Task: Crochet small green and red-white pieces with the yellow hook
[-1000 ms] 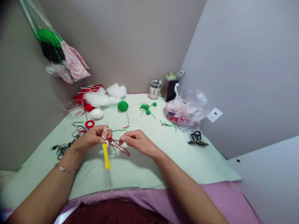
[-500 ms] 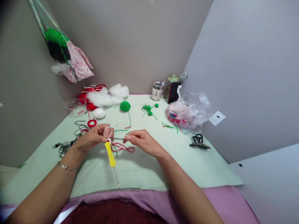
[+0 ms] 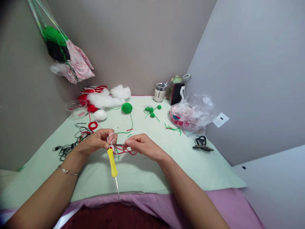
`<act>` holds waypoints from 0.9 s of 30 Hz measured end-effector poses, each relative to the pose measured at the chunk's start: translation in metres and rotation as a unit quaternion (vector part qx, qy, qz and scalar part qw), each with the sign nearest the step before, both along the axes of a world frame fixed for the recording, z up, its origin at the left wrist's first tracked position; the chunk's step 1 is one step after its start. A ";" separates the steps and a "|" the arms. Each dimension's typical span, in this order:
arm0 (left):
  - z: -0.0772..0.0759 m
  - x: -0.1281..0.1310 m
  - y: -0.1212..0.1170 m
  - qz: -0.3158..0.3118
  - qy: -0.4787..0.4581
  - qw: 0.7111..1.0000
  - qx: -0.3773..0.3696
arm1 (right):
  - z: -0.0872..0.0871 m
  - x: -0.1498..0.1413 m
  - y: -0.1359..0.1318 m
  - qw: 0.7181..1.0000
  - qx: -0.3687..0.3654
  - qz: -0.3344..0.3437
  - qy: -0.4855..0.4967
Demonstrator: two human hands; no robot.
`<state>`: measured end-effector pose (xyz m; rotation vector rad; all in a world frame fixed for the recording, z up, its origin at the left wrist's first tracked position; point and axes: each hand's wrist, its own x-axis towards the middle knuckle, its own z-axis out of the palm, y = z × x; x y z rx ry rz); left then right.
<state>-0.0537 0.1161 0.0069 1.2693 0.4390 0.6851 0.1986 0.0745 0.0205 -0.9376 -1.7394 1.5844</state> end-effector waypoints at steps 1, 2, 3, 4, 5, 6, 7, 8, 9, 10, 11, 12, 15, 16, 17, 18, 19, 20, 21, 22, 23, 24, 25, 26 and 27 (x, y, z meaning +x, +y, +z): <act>0.000 0.000 0.000 -0.001 0.001 1.000 -0.001 | -0.001 -0.001 0.000 1.000 -0.002 -0.003 0.001; 0.000 0.000 0.000 -0.002 0.003 1.000 -0.001 | -0.001 -0.002 0.000 1.000 -0.005 -0.005 0.002; 0.000 0.000 0.000 -0.003 0.004 1.000 -0.002 | -0.002 -0.003 0.000 1.000 -0.007 -0.009 0.003; 0.000 0.000 0.000 -0.004 0.004 1.000 -0.002 | -0.003 -0.003 0.000 1.000 -0.008 -0.012 0.005; 0.001 0.000 0.000 -0.004 0.005 1.000 -0.002 | -0.004 -0.003 0.000 1.000 -0.010 -0.015 0.007; 0.001 0.000 0.000 -0.002 0.004 1.000 -0.001 | -0.005 -0.003 0.000 1.000 -0.012 -0.019 0.009; 0.001 0.000 0.000 0.000 0.003 1.000 0.000 | -0.005 -0.002 0.000 1.000 -0.013 -0.024 0.011; 0.001 0.000 0.000 0.004 0.001 1.000 0.001 | -0.006 -0.002 0.000 0.999 -0.014 -0.029 0.013; 0.002 0.000 0.000 0.008 -0.001 1.000 0.003 | -0.006 -0.001 0.001 0.999 -0.014 -0.034 0.016; 0.002 0.000 0.000 0.012 -0.004 1.000 0.004 | -0.006 0.000 0.001 0.999 -0.015 -0.039 0.018; 0.002 0.000 0.000 0.015 -0.006 1.000 0.006 | -0.005 0.001 0.002 0.999 -0.016 -0.044 0.020; 0.002 0.000 -0.001 0.018 -0.008 1.000 0.007 | -0.005 0.002 0.002 0.998 -0.017 -0.047 0.022; 0.002 0.000 -0.001 0.022 -0.010 1.000 0.008 | -0.004 0.002 0.002 0.998 -0.020 -0.046 0.023; 0.002 0.000 -0.001 0.024 -0.010 1.000 0.008 | -0.003 0.001 0.001 0.999 -0.020 -0.044 0.023; 0.001 0.000 -0.001 0.026 -0.011 1.000 0.007 | -0.003 0.000 0.001 0.999 -0.019 -0.041 0.021; 0.001 0.000 -0.001 0.028 -0.011 1.000 0.007 | -0.003 -0.001 0.000 0.999 -0.018 -0.039 0.020; 0.000 0.000 -0.002 0.029 -0.012 1.000 0.006 | -0.003 -0.002 0.000 0.999 -0.017 -0.038 0.018; 0.000 0.000 -0.002 0.029 -0.012 1.000 0.005 | -0.003 -0.003 -0.001 0.999 -0.015 -0.036 0.017; 0.000 0.000 -0.002 0.028 -0.012 1.000 0.003 | -0.003 -0.004 -0.001 0.999 -0.014 -0.036 0.015; 0.000 0.000 -0.002 0.027 -0.011 1.000 0.002 | -0.003 -0.004 -0.001 0.999 -0.013 -0.036 0.014; 0.000 0.000 -0.002 0.026 -0.010 1.000 0.001 | -0.003 -0.005 -0.001 0.999 -0.012 -0.037 0.013; 0.000 0.000 -0.002 0.025 -0.009 1.000 0.000 | -0.003 -0.005 -0.001 0.999 -0.010 -0.039 0.012; 0.000 0.001 -0.002 0.024 -0.008 1.000 -0.002 | -0.003 -0.005 -0.002 0.999 -0.009 -0.042 0.010; 0.000 0.001 -0.002 0.021 -0.006 1.000 -0.003 | -0.003 -0.006 -0.002 0.999 -0.007 -0.045 0.009; 0.000 0.002 -0.003 0.019 -0.005 1.000 -0.005 | -0.003 -0.007 -0.002 0.999 -0.006 -0.050 0.006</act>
